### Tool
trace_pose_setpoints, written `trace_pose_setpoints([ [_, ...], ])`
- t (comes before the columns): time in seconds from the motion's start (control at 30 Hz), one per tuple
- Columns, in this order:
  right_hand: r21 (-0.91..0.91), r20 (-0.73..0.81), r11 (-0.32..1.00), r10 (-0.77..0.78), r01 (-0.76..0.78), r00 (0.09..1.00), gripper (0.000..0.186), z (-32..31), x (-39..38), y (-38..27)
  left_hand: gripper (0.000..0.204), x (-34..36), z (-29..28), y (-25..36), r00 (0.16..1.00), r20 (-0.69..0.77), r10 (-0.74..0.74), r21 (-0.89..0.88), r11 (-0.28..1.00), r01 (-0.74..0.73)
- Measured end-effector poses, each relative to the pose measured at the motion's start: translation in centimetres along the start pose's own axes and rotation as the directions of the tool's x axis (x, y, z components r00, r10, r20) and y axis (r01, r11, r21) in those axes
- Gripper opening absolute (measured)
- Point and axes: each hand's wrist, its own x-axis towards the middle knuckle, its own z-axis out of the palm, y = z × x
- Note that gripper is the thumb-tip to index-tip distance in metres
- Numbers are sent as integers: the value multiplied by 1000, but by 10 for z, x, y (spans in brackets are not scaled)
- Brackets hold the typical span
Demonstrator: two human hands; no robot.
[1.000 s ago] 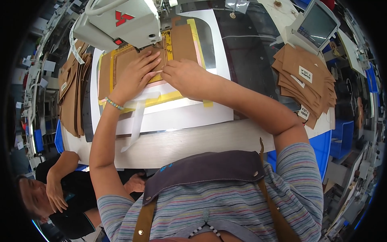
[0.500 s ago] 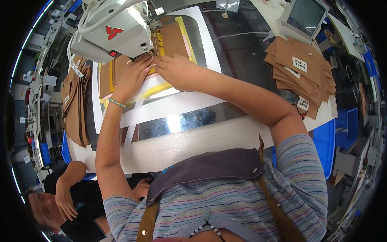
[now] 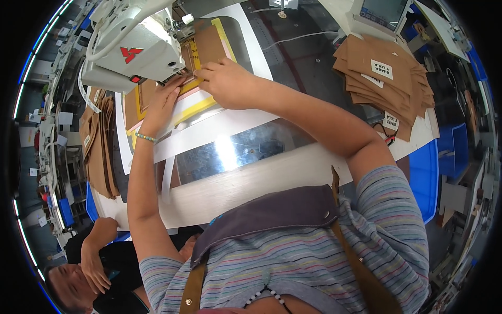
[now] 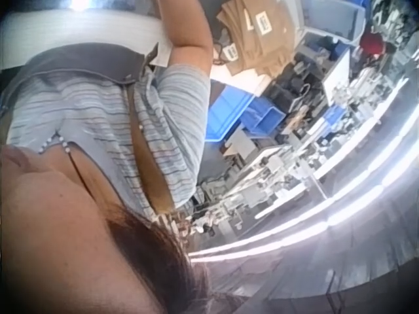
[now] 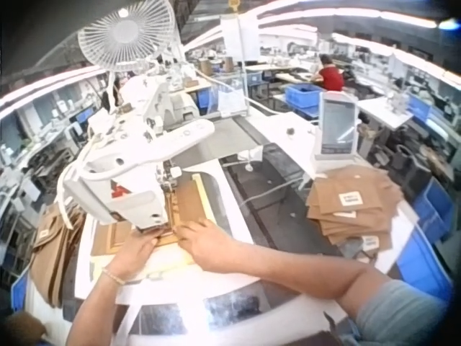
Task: Operating a specialized sewing and pressing machine to assemble and finish branded leather pouches.
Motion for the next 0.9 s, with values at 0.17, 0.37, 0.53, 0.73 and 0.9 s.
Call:
trace_pose_setpoints([
  [0.17,34,81,996,84,-87,993,36,-20,-2,24,38,-18,-12,-13,998,-41,-50,4,999,50],
  [0.37,-176,186,983,94,-61,978,30,-32,-8,59,37,-51,-53,-67,972,-234,-16,135,990,49],
  [0.53,-75,390,995,89,-65,917,25,-16,7,40,42,-79,-73,-104,942,-239,-236,153,949,276],
  [0.73,-187,327,982,31,33,945,14,-4,5,29,49,-113,-91,-106,947,-158,-281,140,943,303],
  [0.9,-198,280,979,4,54,960,42,-12,-10,30,51,-121,-88,-96,950,-129,-283,93,951,296],
])
